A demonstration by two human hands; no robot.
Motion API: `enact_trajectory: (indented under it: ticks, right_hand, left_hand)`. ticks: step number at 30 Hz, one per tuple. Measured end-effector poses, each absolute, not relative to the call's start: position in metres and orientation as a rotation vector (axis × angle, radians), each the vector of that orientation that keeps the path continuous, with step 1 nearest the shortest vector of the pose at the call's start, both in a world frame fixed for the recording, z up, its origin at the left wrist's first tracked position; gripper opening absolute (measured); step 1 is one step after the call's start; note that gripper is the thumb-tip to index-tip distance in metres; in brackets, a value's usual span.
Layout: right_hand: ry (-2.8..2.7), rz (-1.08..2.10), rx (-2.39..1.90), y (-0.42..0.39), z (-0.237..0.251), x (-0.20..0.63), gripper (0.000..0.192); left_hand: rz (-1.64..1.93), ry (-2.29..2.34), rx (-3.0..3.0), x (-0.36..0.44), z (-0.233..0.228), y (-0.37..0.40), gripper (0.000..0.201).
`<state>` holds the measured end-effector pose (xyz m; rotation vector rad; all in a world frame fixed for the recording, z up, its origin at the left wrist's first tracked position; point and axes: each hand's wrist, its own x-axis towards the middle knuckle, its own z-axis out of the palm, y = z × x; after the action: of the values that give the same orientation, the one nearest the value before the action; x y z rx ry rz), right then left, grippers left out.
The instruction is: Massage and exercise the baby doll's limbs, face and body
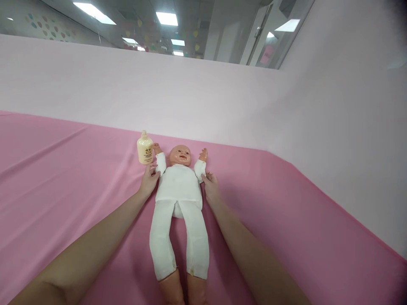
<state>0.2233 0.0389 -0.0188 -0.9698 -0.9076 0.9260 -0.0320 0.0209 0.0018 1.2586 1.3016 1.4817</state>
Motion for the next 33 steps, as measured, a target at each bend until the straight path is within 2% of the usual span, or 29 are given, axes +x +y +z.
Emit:
enact_trajectory:
  ticks: [5, 12, 19, 29, 33]
  right_hand:
    - [-0.975, 0.922, -1.018, 0.035, -0.017, 0.224, 0.033]
    - [-1.073, 0.902, -1.155, 0.029, -0.009, 0.226, 0.042]
    - [-1.273, 0.634, -1.347, 0.025, -0.007, 0.223, 0.031]
    - [-1.342, 0.542, -1.453, 0.019, -0.001, 0.221, 0.013]
    - [-1.294, 0.676, -1.398, 0.019, -0.002, 0.221, 0.023]
  left_hand:
    - [1.487, 1.375, 1.359, -0.031, 0.002, 0.023, 0.036]
    - [1.410, 1.456, 1.411, -0.030, 0.009, 0.017, 0.040]
    - [1.346, 1.580, 1.490, -0.031, 0.008, 0.016, 0.047]
    - [1.341, 1.619, 1.645, -0.032, 0.004, 0.019, 0.050]
    - [1.334, 1.555, 1.553, -0.032, 0.006, 0.017, 0.051]
